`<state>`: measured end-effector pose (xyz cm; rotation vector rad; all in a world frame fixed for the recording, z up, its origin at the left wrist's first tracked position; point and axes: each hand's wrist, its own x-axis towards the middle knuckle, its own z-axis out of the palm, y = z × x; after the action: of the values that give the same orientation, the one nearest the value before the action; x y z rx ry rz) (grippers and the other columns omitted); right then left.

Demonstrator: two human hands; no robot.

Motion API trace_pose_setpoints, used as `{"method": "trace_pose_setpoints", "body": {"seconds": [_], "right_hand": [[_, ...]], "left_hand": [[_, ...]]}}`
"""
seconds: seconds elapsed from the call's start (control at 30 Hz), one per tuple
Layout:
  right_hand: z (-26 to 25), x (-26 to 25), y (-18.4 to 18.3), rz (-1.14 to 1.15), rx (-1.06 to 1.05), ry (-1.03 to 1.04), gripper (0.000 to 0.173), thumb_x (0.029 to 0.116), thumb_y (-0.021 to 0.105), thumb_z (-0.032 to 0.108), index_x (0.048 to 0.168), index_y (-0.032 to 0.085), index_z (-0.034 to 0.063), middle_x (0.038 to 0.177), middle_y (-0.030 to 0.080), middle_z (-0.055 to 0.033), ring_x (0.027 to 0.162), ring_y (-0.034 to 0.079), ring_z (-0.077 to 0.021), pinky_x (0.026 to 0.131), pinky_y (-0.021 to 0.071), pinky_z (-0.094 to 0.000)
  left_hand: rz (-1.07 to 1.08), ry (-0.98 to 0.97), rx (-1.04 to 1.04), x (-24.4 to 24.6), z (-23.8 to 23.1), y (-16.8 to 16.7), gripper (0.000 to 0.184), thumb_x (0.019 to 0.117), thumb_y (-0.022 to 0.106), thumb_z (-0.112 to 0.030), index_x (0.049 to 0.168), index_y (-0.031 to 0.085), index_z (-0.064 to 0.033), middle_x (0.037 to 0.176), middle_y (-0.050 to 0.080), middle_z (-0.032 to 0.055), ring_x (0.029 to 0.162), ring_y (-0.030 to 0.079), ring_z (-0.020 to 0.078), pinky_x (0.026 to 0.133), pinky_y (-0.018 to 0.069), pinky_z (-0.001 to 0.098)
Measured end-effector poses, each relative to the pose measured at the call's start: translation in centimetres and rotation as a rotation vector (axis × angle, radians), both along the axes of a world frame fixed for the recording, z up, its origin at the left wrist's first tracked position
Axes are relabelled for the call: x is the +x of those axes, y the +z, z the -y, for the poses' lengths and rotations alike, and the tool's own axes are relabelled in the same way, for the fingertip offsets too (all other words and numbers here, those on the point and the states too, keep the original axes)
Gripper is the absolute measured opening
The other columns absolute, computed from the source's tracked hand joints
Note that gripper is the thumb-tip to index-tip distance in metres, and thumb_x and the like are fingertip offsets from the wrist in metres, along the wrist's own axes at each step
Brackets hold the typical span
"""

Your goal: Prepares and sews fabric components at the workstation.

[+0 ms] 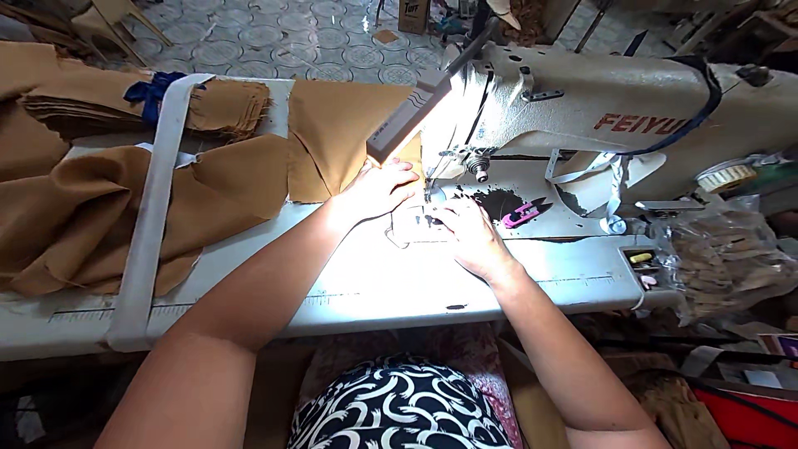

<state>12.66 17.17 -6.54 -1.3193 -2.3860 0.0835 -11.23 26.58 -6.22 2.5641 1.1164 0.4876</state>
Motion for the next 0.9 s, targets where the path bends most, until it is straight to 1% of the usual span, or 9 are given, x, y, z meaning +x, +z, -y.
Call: {"method": "trace_pose_setpoints", "body": {"seconds": [0.13, 0.27, 0.33, 0.4, 0.5, 0.73, 0.8, 0.87, 0.9], "right_hand": [[0.0, 0.0, 0.1, -0.012, 0.005, 0.01, 0.032, 0.0978, 0.056, 0.006, 0.126, 0.072, 0.0087, 0.128, 0.068, -0.0155, 0.126, 0.06, -0.0359, 0.109, 0.0441, -0.0547], [0.1, 0.1, 0.0, -0.015, -0.007, -0.001, 0.032, 0.098, 0.057, 0.007, 0.126, 0.072, 0.0088, 0.127, 0.067, -0.0158, 0.126, 0.059, -0.0362, 0.108, 0.0445, -0.0548], [0.0, 0.1, 0.0, -0.01, -0.005, 0.0, 0.032, 0.0977, 0.057, 0.007, 0.126, 0.072, 0.0083, 0.128, 0.067, -0.0162, 0.127, 0.059, -0.0365, 0.108, 0.0442, -0.0552], [0.0, 0.2, 0.0, -0.009, -0.004, 0.005, 0.032, 0.0977, 0.057, 0.007, 0.126, 0.072, 0.0077, 0.129, 0.067, -0.0164, 0.127, 0.059, -0.0368, 0.109, 0.0438, -0.0555], [-0.1, 0.2, 0.0, -0.014, 0.006, 0.011, 0.03, 0.0977, 0.057, 0.007, 0.124, 0.073, 0.0082, 0.126, 0.068, -0.0159, 0.125, 0.06, -0.0363, 0.107, 0.0455, -0.0546], [-0.1, 0.1, -0.1, -0.034, 0.002, 0.008, 0.03, 0.0979, 0.056, 0.008, 0.123, 0.073, 0.0085, 0.126, 0.068, -0.0162, 0.124, 0.061, -0.0365, 0.106, 0.046, -0.0552], [-0.1, 0.1, 0.0, -0.037, -0.009, 0.005, 0.03, 0.0988, 0.056, 0.008, 0.124, 0.073, 0.0081, 0.126, 0.068, -0.0167, 0.124, 0.061, -0.0368, 0.107, 0.0454, -0.0554], [-0.2, 0.2, -0.1, -0.056, -0.003, 0.016, 0.03, 0.0987, 0.056, 0.008, 0.123, 0.073, 0.0075, 0.126, 0.068, -0.0173, 0.124, 0.061, -0.038, 0.106, 0.0452, -0.0561], [-0.3, 0.2, -0.2, -0.065, -0.003, 0.019, 0.029, 0.0988, 0.056, 0.009, 0.122, 0.074, 0.0074, 0.126, 0.068, -0.0174, 0.124, 0.061, -0.0382, 0.106, 0.0452, -0.0565]], "left_hand": [[0.038, -0.026, 0.101, 0.1, -0.1, -0.3, 0.041, 0.1062, 0.048, -0.03, 0.136, 0.066, -0.0086, 0.154, 0.05, 0.0168, 0.149, 0.037, 0.0408, 0.117, 0.0174, 0.0712], [0.109, -0.125, 0.27, 0.1, -0.3, -0.8, 0.032, 0.1012, 0.052, -0.011, 0.127, 0.07, -0.0037, 0.142, 0.061, 0.0194, 0.14, 0.051, 0.0406, 0.116, 0.0285, 0.0668], [0.116, -0.156, 0.273, 0.3, -0.2, -0.6, 0.034, 0.0955, 0.053, 0.0, 0.124, 0.071, -0.003, 0.138, 0.064, 0.0195, 0.136, 0.055, 0.0398, 0.115, 0.0312, 0.0648], [0.085, -0.163, 0.24, 0.5, -0.1, -0.3, 0.037, 0.0929, 0.053, 0.006, 0.124, 0.071, -0.0022, 0.136, 0.065, 0.0201, 0.133, 0.058, 0.0386, 0.115, 0.0331, 0.0641], [-0.01, -0.131, 0.129, 0.6, -0.1, 0.0, 0.041, 0.0953, 0.05, 0.007, 0.13, 0.069, -0.0028, 0.138, 0.063, 0.0199, 0.134, 0.057, 0.0368, 0.115, 0.0323, 0.0629], [-0.033, -0.079, 0.067, 0.6, 0.0, 0.3, 0.041, 0.098, 0.047, 0.006, 0.132, 0.067, -0.0041, 0.141, 0.062, 0.0185, 0.138, 0.053, 0.0357, 0.117, 0.0302, 0.062], [-0.047, -0.065, 0.037, 0.6, 0.0, 0.4, 0.042, 0.0981, 0.047, 0.006, 0.135, 0.066, -0.004, 0.145, 0.059, 0.018, 0.142, 0.05, 0.0352, 0.118, 0.0278, 0.0629], [-0.033, -0.075, 0.069, 0.4, 0.0, 0.0, 0.042, 0.0997, 0.045, 0.005, 0.136, 0.065, -0.0041, 0.146, 0.058, 0.0181, 0.142, 0.049, 0.036, 0.118, 0.0266, 0.064], [0.002, -0.09, 0.13, 0.4, 0.4, 0.0, 0.04, 0.1005, 0.043, 0.004, 0.133, 0.066, -0.0016, 0.142, 0.06, 0.0206, 0.14, 0.051, 0.0382, 0.118, 0.0267, 0.0641]]}}
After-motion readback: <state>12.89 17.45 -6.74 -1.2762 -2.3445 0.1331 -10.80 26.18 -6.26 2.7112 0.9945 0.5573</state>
